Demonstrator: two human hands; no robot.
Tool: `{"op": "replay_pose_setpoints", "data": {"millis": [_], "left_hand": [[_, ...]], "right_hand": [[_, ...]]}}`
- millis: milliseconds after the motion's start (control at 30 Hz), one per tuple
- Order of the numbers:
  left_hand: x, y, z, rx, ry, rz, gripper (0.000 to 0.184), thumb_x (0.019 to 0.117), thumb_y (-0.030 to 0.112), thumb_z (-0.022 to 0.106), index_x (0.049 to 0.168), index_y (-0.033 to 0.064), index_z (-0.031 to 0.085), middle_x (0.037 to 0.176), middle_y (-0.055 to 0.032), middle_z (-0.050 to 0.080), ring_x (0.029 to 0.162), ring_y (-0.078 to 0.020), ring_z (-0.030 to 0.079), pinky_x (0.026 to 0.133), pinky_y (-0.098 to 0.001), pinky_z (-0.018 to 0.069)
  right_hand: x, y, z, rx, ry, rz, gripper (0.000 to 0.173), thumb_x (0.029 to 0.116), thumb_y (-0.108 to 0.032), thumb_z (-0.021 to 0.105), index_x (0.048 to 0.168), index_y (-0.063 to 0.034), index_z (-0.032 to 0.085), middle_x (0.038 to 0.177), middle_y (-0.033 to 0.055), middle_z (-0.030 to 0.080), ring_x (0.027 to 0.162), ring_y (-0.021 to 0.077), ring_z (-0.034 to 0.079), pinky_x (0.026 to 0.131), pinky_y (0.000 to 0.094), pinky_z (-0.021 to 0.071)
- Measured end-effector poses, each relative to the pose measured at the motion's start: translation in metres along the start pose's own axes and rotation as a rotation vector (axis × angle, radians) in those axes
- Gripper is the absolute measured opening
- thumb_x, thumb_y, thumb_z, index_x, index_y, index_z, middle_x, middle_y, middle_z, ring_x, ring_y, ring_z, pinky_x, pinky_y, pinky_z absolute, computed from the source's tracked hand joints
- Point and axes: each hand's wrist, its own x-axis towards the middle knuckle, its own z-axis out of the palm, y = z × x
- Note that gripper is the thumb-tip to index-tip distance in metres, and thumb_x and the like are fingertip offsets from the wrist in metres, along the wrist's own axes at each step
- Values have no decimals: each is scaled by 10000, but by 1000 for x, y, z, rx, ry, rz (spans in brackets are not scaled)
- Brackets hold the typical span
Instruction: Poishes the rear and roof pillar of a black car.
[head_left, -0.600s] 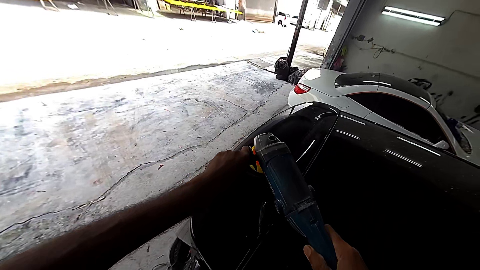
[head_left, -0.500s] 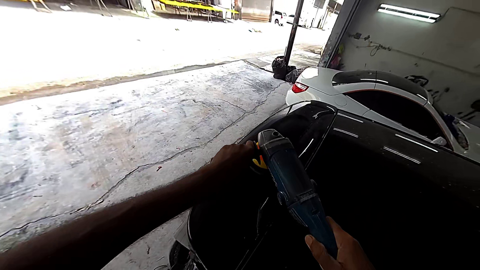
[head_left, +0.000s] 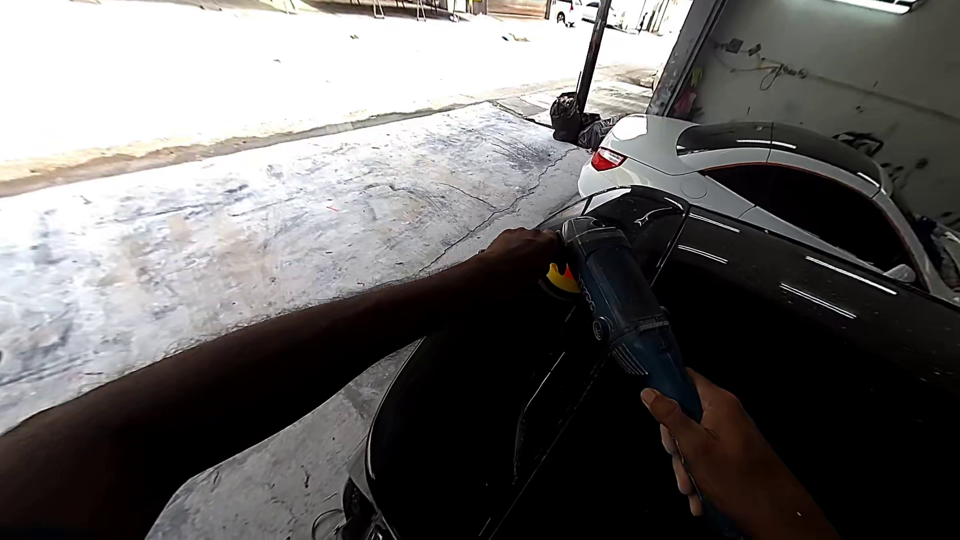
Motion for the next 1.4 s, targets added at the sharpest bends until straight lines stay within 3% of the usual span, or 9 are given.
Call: {"op": "replay_pose_setpoints", "data": {"millis": [400,800,1167,1400], "left_hand": [[66,9,-7,18,13,115,127,962,118,647,1074,59,649,1003,-168,696,972,-390,693,786,-598,549],[123,10,-9,14,51,260,112,970,150,659,1068,107,691,1019,-153,708,1000,-389,686,812,-630,535],[170,15,-16,54,46,331,113,956,127,659,1045,70,697,1024,-175,705,1013,-401,683,849,-642,528],[196,6,-17,45,28,349,147,980,163,653,1097,93,707,1063,-181,702,1042,-404,676,880,-651,518]], "right_hand": [[38,-12,-18,27,72,55,300,1064,-370,573,1142,-80,571,610,122,581,385,232,581,357,374,547],[73,-21,-32,21,126,90,328,1066,-376,560,1155,-62,583,617,109,563,380,202,557,353,361,539],[103,-38,-43,3,185,116,344,1079,-375,529,1112,-37,586,608,83,539,392,178,557,369,354,545],[123,-51,-44,-23,196,126,383,1080,-418,514,1103,-41,578,632,74,545,397,169,549,375,349,541]]}}
